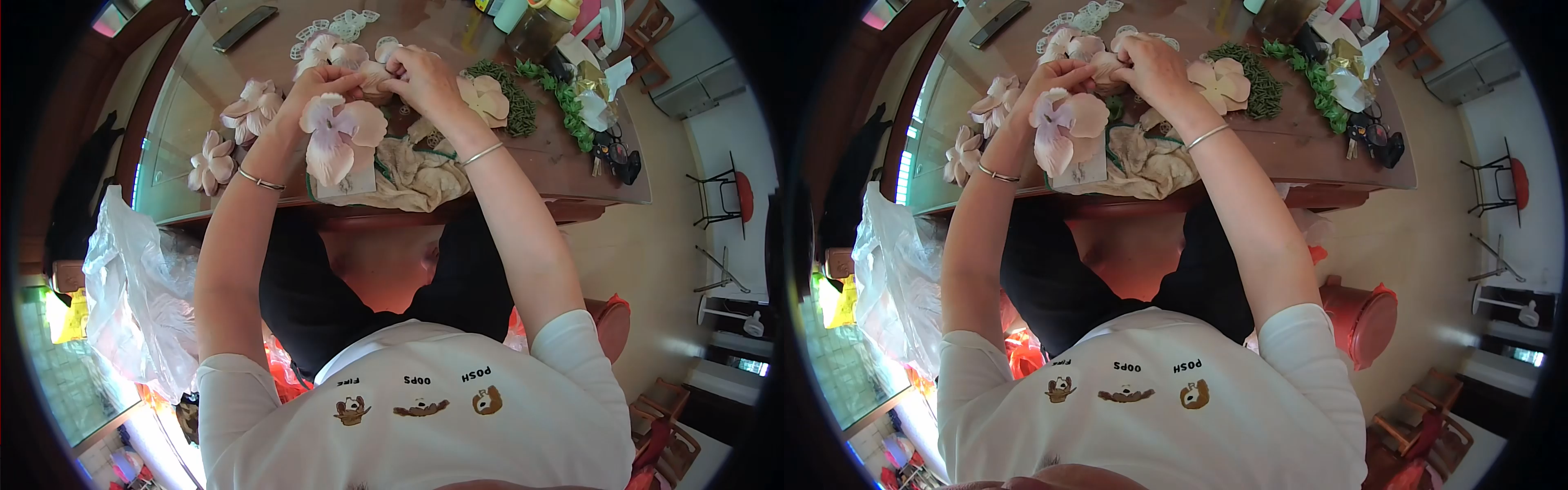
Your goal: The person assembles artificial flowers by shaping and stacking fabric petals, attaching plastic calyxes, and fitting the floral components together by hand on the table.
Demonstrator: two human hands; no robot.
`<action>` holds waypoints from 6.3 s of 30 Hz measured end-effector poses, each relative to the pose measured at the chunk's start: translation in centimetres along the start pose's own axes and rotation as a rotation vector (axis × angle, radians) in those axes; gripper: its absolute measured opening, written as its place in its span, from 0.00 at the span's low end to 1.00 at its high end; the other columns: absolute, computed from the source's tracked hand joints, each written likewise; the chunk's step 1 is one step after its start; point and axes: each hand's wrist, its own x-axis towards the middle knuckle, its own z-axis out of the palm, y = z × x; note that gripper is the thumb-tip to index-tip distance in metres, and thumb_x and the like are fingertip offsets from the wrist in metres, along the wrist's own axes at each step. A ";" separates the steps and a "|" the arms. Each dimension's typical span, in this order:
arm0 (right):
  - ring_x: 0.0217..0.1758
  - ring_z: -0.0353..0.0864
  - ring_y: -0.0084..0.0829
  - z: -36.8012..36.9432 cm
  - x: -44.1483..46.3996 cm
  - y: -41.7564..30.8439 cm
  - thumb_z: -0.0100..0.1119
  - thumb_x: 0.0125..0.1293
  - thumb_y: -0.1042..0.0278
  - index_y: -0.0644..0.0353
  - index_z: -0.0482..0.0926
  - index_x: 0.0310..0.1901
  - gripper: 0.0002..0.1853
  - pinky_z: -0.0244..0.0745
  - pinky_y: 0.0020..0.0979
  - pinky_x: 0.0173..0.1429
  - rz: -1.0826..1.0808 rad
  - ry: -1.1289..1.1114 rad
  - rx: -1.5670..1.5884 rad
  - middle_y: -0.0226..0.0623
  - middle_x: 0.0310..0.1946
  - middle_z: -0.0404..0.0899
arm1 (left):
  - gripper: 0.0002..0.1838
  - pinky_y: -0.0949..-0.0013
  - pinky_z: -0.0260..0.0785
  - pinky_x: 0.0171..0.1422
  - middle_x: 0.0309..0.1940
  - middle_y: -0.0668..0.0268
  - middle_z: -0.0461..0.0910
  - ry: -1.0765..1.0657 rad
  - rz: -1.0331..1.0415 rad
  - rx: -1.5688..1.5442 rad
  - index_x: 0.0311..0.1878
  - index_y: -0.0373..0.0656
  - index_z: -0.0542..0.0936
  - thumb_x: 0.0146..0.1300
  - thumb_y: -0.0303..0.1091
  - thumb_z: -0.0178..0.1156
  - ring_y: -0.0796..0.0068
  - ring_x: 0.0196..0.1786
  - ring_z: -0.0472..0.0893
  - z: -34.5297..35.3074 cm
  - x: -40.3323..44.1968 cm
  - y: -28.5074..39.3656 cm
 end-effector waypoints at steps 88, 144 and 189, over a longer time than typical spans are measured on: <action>0.31 0.76 0.21 -4.0 -13.4 -9.5 0.62 0.62 0.76 0.68 0.77 0.50 0.15 0.73 0.21 0.34 0.504 -0.373 1.625 0.36 0.32 0.80 | 0.09 0.80 0.71 0.44 0.36 0.63 0.84 0.331 0.191 -0.672 0.46 0.32 0.83 0.63 0.23 0.62 0.81 0.36 0.79 11.2 -19.8 0.5; 0.20 0.73 0.17 -3.7 -8.0 -10.5 0.63 0.63 0.69 0.65 0.81 0.35 0.08 0.68 0.16 0.22 0.559 0.016 1.123 0.37 0.27 0.82 | 0.14 0.84 0.68 0.31 0.30 0.65 0.80 0.277 0.093 -0.015 0.41 0.32 0.81 0.64 0.37 0.63 0.84 0.29 0.76 3.2 -11.6 5.3; 0.20 0.73 0.17 -2.1 -9.7 -10.9 0.65 0.62 0.66 0.66 0.82 0.38 0.11 0.68 0.15 0.22 0.701 -0.184 1.241 0.38 0.28 0.83 | 0.06 0.87 0.59 0.30 0.24 0.70 0.79 0.227 0.042 -0.294 0.29 0.37 0.82 0.59 0.29 0.64 0.87 0.25 0.71 2.2 -11.1 4.2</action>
